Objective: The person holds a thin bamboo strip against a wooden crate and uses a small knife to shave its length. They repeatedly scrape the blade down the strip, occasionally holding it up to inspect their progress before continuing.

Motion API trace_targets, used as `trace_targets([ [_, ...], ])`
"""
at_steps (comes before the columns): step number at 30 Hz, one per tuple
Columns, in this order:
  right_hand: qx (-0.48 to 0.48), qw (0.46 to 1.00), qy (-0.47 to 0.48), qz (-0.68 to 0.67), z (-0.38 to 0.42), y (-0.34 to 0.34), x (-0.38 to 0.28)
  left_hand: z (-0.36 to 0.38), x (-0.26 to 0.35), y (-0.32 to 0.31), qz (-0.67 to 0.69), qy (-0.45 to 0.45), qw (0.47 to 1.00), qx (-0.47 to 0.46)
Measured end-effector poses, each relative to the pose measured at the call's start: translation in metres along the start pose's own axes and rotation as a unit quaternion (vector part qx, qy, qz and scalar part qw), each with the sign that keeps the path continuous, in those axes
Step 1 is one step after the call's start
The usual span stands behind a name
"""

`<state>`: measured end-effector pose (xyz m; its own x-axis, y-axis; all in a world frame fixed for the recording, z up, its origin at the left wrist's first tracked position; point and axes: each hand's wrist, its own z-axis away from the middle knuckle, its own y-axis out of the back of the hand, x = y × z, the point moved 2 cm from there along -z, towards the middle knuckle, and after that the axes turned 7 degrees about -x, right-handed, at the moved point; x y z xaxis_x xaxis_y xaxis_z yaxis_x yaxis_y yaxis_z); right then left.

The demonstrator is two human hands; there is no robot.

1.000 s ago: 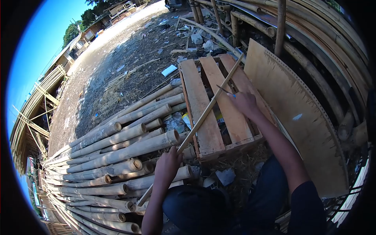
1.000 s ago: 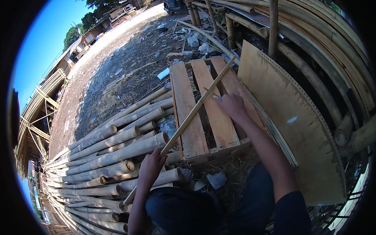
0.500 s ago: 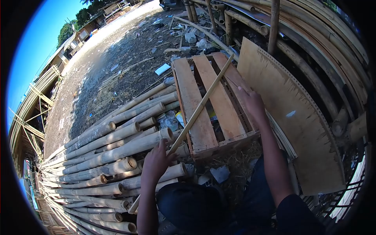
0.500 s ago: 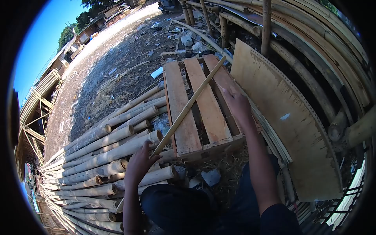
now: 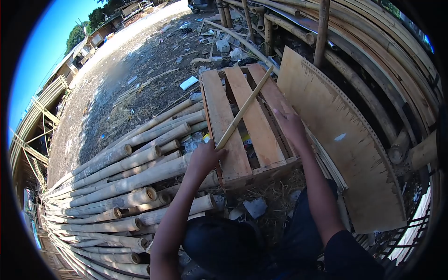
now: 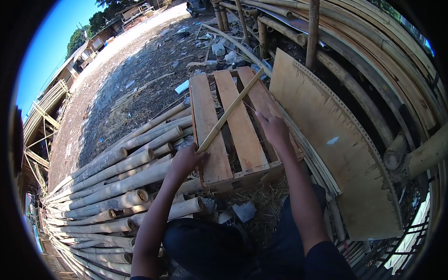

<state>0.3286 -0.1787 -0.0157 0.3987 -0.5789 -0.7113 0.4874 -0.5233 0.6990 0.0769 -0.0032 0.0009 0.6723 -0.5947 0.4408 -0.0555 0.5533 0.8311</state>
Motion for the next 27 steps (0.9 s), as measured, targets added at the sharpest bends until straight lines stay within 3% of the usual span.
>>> trace_targets([
  [5,-0.018,1.000,0.006,0.016,0.005,-0.003,-0.008,0.000,0.006,-0.001,-0.065,-0.007,0.998,0.019],
  [7,0.004,0.999,0.051,-0.007,0.010,-0.006,-0.011,0.000,0.006,0.000,-0.067,-0.016,0.997,0.027],
  [9,-0.030,0.999,0.038,0.000,0.014,-0.006,-0.017,0.001,0.003,0.000,0.051,0.016,0.998,-0.013],
  [13,-0.071,0.996,0.048,0.012,0.019,-0.017,-0.022,0.005,-0.005,-0.001,0.060,-0.031,0.997,0.032],
  [15,-0.068,0.995,0.066,0.014,0.023,-0.020,-0.021,0.022,-0.004,0.001,-0.057,-0.066,0.990,0.107],
  [18,-0.069,0.993,0.094,0.023,0.031,-0.023,-0.027,0.049,-0.006,-0.005,-0.110,-0.033,0.982,0.148],
  [27,-0.140,0.976,0.161,0.055,0.068,-0.033,-0.069,0.090,-0.016,-0.014,-0.142,0.002,0.981,0.135],
])
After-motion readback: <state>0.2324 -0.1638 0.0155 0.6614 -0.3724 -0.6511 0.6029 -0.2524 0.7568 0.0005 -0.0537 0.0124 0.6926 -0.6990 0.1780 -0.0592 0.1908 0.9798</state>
